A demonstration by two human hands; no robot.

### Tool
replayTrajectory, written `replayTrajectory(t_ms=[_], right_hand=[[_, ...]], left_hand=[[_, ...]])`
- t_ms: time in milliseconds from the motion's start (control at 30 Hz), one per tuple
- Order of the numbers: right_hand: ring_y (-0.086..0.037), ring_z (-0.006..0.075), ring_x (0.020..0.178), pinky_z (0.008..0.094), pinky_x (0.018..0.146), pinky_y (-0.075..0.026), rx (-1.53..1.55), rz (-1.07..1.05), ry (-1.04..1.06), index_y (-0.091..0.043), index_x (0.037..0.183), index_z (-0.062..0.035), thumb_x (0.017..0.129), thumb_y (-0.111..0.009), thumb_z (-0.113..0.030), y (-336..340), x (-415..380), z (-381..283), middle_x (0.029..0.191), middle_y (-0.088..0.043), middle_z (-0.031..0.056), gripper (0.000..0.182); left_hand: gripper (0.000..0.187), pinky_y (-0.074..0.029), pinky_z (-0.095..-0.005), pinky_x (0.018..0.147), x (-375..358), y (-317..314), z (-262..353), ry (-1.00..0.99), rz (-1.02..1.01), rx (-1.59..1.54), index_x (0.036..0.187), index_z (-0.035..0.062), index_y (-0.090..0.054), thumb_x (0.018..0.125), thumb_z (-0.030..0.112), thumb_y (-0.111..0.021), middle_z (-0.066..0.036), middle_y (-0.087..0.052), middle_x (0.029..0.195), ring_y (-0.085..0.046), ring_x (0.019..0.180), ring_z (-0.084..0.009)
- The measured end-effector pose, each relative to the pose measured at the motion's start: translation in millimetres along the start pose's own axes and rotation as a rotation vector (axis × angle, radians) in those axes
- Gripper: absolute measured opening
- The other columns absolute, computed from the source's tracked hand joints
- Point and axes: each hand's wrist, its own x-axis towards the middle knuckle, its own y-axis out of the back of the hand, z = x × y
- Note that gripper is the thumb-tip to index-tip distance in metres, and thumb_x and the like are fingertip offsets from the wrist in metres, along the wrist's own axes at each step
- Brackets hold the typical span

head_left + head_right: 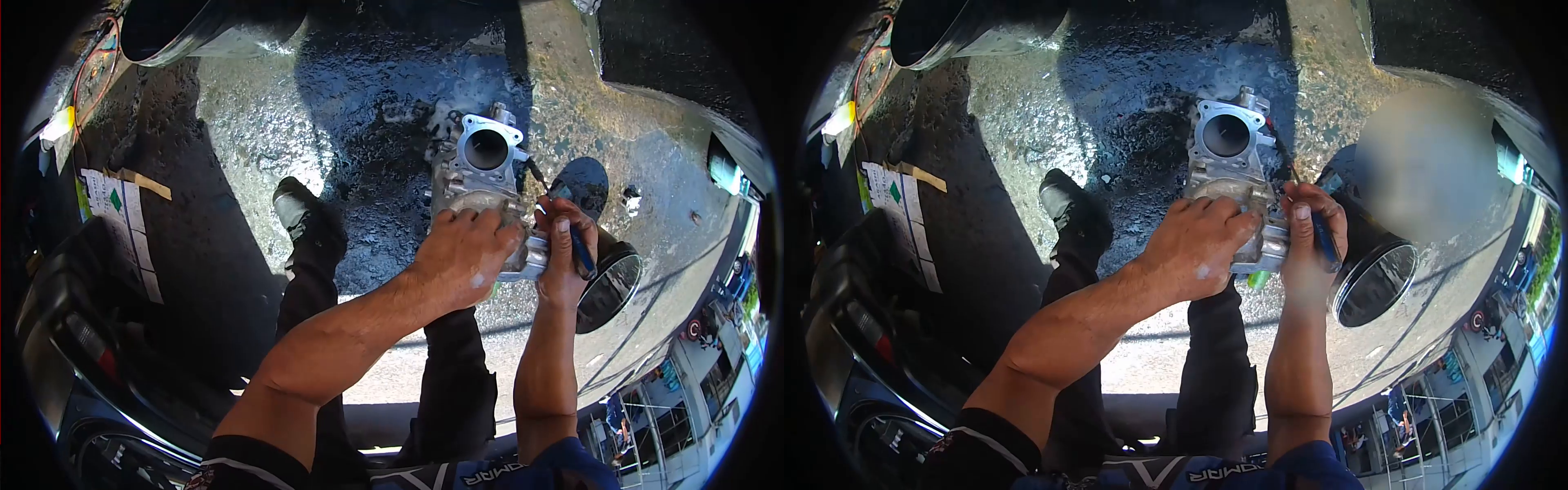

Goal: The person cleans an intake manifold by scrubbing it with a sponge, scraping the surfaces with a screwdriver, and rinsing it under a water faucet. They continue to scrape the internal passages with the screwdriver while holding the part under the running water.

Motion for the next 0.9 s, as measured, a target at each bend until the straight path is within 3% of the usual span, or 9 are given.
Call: replayTrajectory(t_ms=[100,200,333,467,533,600,733,867,900], right_hand=[[-0.056,0.0279,0.127,0.0419,0.103,-0.050,0.029,-0.030,0.062,-0.053,0.109,-0.0036,0.097,-0.068,-0.015,-3.5,-18.5,-5.0,0.129,-0.054,0.0134,0.022],[-0.057,0.0258,0.120,0.0401,0.100,-0.048,-0.120,-0.120,0.117,-0.054,0.105,-0.0047,0.096,-0.069,-0.019,-5.6,-34.2,-7.2,0.125,-0.054,0.0145,0.022],[-0.058,0.0240,0.115,0.0390,0.099,-0.047,-0.176,-0.089,0.142,-0.056,0.105,-0.0037,0.096,-0.070,-0.020,-1.7,-40.1,-6.0,0.122,-0.056,0.0155,0.023],[-0.064,0.0260,0.112,0.0374,0.095,-0.051,-0.296,-0.093,0.172,-0.057,0.110,-0.0019,0.095,-0.071,-0.023,20.6,-40.3,-15.5,0.125,-0.059,0.0192,0.029],[-0.069,0.0263,0.102,0.0351,0.088,-0.056,-0.464,-0.021,0.285,-0.061,0.111,0.0017,0.098,-0.067,-0.032,40.9,-36.3,-33.7,0.120,-0.065,0.0224,0.037],[-0.071,0.0277,0.093,0.0343,0.081,-0.058,-0.303,0.151,0.332,-0.063,0.110,0.0031,0.098,-0.066,-0.034,63.6,-38.4,-56.5,0.112,-0.067,0.0237,0.039],[-0.070,0.0294,0.083,0.0350,0.068,-0.059,0.016,0.226,0.276,-0.062,0.103,0.0032,0.099,-0.064,-0.033,103.6,-48.7,-124.2,0.104,-0.068,0.0272,0.037],[-0.069,0.0263,0.077,0.0343,0.063,-0.058,-0.003,0.100,0.347,-0.060,0.098,0.0013,0.099,-0.063,-0.025,91.4,-59.2,-166.8,0.099,-0.068,0.0273,0.027],[-0.069,0.0244,0.073,0.0343,0.064,-0.057,0.024,0.159,0.269,-0.060,0.097,0.0005,0.098,-0.061,-0.018,77.4,-64.2,-173.5,0.095,-0.068,0.0261,0.018]], left_hand=[[0.062,-0.046,-0.0458,0.084,-11.4,-4.5,0.8,0.004,-0.032,-0.014,0.127,0.0086,-0.061,0.067,0.006,-0.073,-0.011,-0.059,0.110,-0.063,0.100,-0.0315],[0.066,-0.046,-0.0456,0.085,-17.2,-11.1,4.7,-0.004,-0.019,-0.012,0.129,0.0089,-0.060,0.065,0.007,-0.075,-0.010,-0.059,0.111,-0.062,0.102,-0.0316],[0.069,-0.046,-0.0463,0.089,-14.2,-14.8,13.3,0.043,-0.105,-0.017,0.130,0.0086,-0.060,0.064,0.012,-0.079,-0.010,-0.059,0.117,-0.060,0.109,-0.0323],[0.070,-0.046,-0.0468,0.095,-8.1,-18.8,18.5,0.065,-0.185,-0.117,0.133,0.0078,-0.057,0.067,0.014,-0.079,-0.011,-0.061,0.121,-0.060,0.115,-0.0327],[0.070,-0.047,-0.0470,0.094,-5.0,-25.3,20.5,0.043,-0.165,-0.119,0.134,0.0069,-0.057,0.068,0.013,-0.077,-0.013,-0.062,0.119,-0.061,0.113,-0.0335],[0.070,-0.048,-0.0472,0.093,0.7,-32.0,24.8,0.045,-0.138,-0.124,0.135,0.0060,-0.056,0.068,0.012,-0.076,-0.014,-0.063,0.117,-0.062,0.111,-0.0346],[0.068,-0.051,-0.0479,0.091,22.5,-39.4,45.7,0.092,-0.110,-0.117,0.136,0.0039,-0.055,0.070,0.010,-0.071,-0.017,-0.065,0.112,-0.063,0.108,-0.0367],[0.063,-0.051,-0.0471,0.091,31.8,-53.9,62.1,0.109,-0.105,-0.085,0.134,0.0039,-0.057,0.073,0.011,-0.069,-0.018,-0.065,0.112,-0.063,0.107,-0.0361],[0.063,-0.051,-0.0469,0.091,32.9,-58.6,64.1,0.105,-0.106,-0.071,0.134,0.0041,-0.057,0.073,0.011,-0.069,-0.018,-0.065,0.111,-0.063,0.107,-0.0359]])
